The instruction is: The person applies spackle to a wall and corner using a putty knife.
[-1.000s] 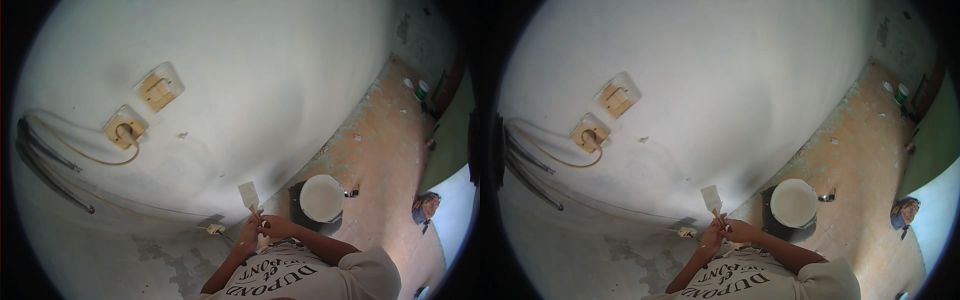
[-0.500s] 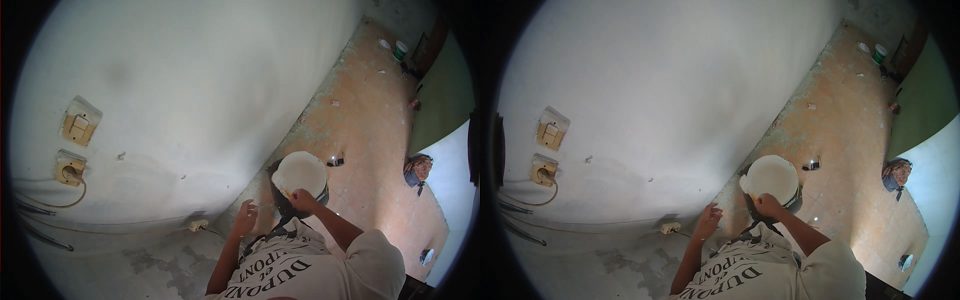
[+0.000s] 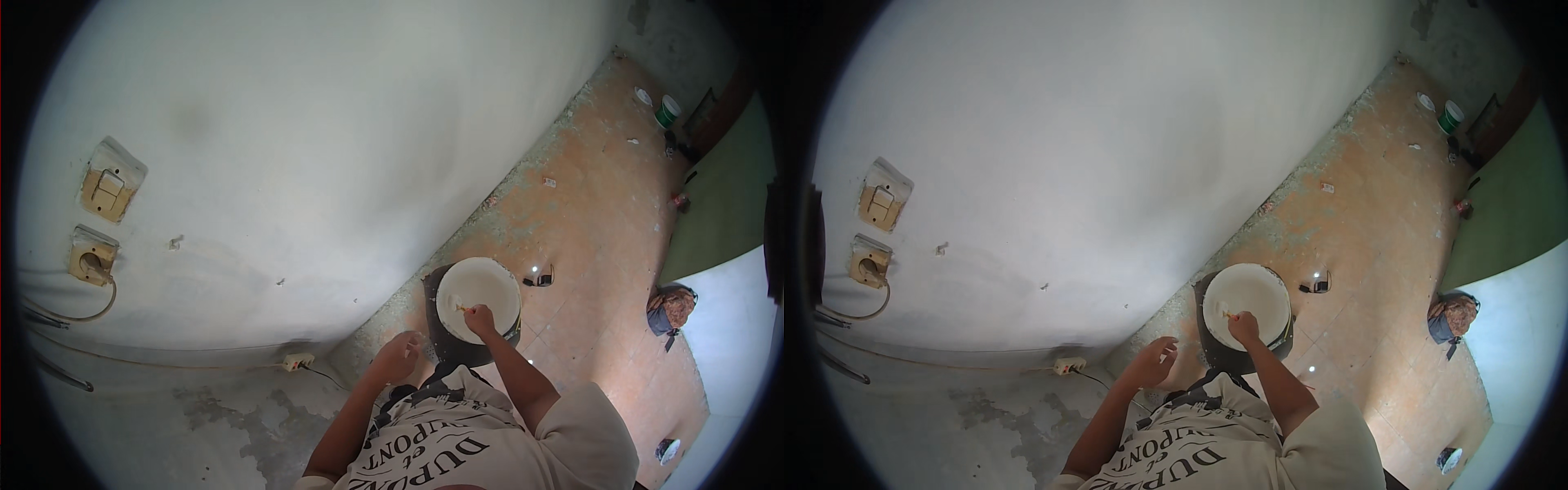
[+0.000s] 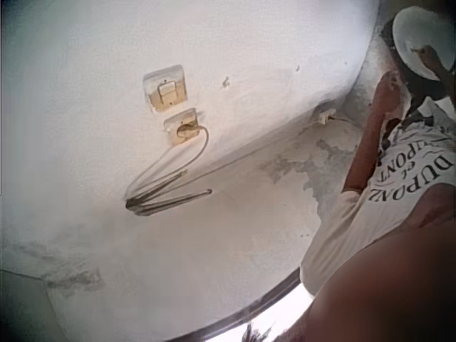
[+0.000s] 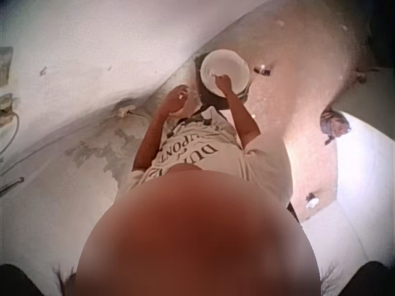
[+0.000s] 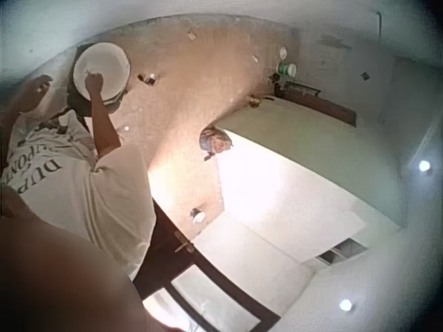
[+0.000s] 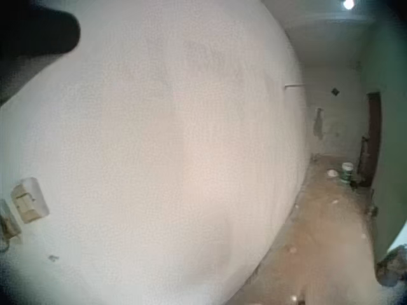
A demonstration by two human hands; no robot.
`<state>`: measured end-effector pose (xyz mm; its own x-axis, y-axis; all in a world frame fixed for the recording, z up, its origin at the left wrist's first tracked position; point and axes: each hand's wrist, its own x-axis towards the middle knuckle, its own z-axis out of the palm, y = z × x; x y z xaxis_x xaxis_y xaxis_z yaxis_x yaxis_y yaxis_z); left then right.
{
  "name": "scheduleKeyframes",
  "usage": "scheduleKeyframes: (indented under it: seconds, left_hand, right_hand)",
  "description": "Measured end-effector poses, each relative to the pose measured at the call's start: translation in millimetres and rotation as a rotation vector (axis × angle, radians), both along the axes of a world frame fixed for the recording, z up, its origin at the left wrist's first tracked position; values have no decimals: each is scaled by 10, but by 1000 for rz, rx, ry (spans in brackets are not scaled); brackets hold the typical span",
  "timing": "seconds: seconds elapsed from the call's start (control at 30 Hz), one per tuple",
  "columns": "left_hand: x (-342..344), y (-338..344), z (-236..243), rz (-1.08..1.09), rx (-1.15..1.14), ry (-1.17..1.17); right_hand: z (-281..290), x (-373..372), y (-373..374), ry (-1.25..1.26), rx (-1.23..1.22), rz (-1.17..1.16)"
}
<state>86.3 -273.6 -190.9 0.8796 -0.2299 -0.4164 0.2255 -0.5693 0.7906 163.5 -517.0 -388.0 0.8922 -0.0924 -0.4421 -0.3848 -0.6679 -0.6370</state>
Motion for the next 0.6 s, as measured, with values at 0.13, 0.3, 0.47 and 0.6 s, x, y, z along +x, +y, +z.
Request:
scheduleKeyframes:
  seconds: [0.13, 0.3, 0.47, 0.6]
  left_hand:
    - [133, -93, 8, -13, 34, -43]
    - [208, -215, 2, -13, -3, -84]
    - [241, -336, -28, 41, -73, -65]
    - [162, -367, -153, 66, -121, -83]
  right_hand:
    - [26, 62, 105, -35, -70, 12]
    - [-45, 133, 140, -55, -132, 50]
    - [-214, 120, 118, -46, -132, 1]
    - [-255, 154, 127, -24, -149, 9]
